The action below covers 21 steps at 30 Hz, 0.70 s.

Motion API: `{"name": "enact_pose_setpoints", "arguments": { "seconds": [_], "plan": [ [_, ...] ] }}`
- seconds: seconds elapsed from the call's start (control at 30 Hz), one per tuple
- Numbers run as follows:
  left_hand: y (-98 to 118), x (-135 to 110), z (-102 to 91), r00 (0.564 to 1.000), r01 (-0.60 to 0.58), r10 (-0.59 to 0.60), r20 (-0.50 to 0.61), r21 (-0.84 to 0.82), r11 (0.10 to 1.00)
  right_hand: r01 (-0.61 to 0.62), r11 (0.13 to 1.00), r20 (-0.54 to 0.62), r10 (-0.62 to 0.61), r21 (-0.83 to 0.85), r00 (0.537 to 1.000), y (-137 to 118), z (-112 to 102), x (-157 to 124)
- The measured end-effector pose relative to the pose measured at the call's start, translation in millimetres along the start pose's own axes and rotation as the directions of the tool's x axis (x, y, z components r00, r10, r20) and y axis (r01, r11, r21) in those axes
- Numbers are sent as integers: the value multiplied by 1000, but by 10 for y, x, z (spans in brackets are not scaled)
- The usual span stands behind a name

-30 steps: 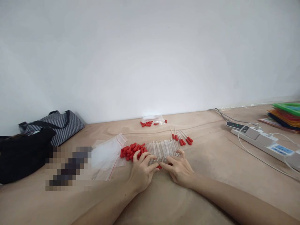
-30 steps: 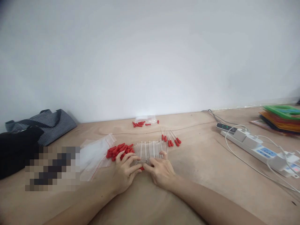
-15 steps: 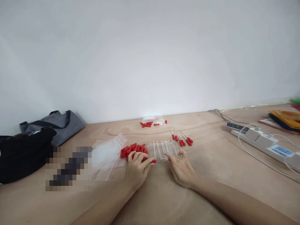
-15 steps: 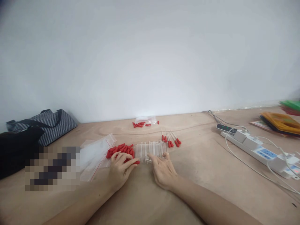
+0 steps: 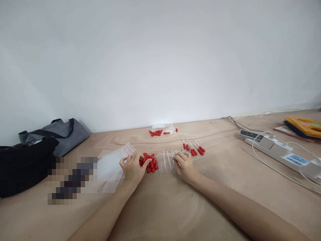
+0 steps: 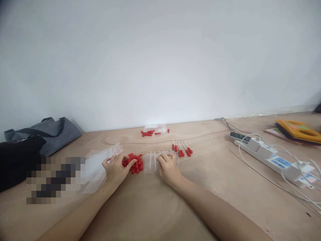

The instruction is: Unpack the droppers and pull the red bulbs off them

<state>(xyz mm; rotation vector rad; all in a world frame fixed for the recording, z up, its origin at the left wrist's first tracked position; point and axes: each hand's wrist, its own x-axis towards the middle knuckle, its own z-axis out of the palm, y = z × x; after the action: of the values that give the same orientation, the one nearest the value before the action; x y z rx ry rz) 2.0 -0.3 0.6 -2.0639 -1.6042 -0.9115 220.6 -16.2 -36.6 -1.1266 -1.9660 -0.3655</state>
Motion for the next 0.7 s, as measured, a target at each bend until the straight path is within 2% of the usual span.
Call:
{"name": "enact_pose_setpoints", "arguments": {
  "seconds": [0.1,0.23,0.3,0.37,0.43,0.53,0.6,0.7],
  "plan": [
    [17,-3,0,1000,15,-15,22,-11,1000,-23,996,86,30,-83,996,-27,105,61],
    [60,-27,-20,999,-12,12,-50,-8,1000,-26,992,129,42,-123,991,-68,146,86],
    [99,-62,-43,996,-59,56,-69,-38,998,-23,990,148,43,-138,988,-100,121,90],
    [142,-119,-79,987,-161,159,-28,-112,981,-19,988,166,45,-154,985,-140,77,93],
    [180,-187,-133,944,-303,323,74,-204,931,-22,985,177,52,-169,983,-178,25,93],
    [214,-270,-230,799,-467,546,251,-314,827,-39,985,142,64,-170,988,-190,-48,94],
    [225,-290,-287,719,-503,607,339,-350,790,-67,984,105,85,-165,991,-134,-88,111],
    [239,-275,-329,681,-485,608,408,-372,792,-200,957,85,222,-208,971,65,-127,194]
  ]
}}
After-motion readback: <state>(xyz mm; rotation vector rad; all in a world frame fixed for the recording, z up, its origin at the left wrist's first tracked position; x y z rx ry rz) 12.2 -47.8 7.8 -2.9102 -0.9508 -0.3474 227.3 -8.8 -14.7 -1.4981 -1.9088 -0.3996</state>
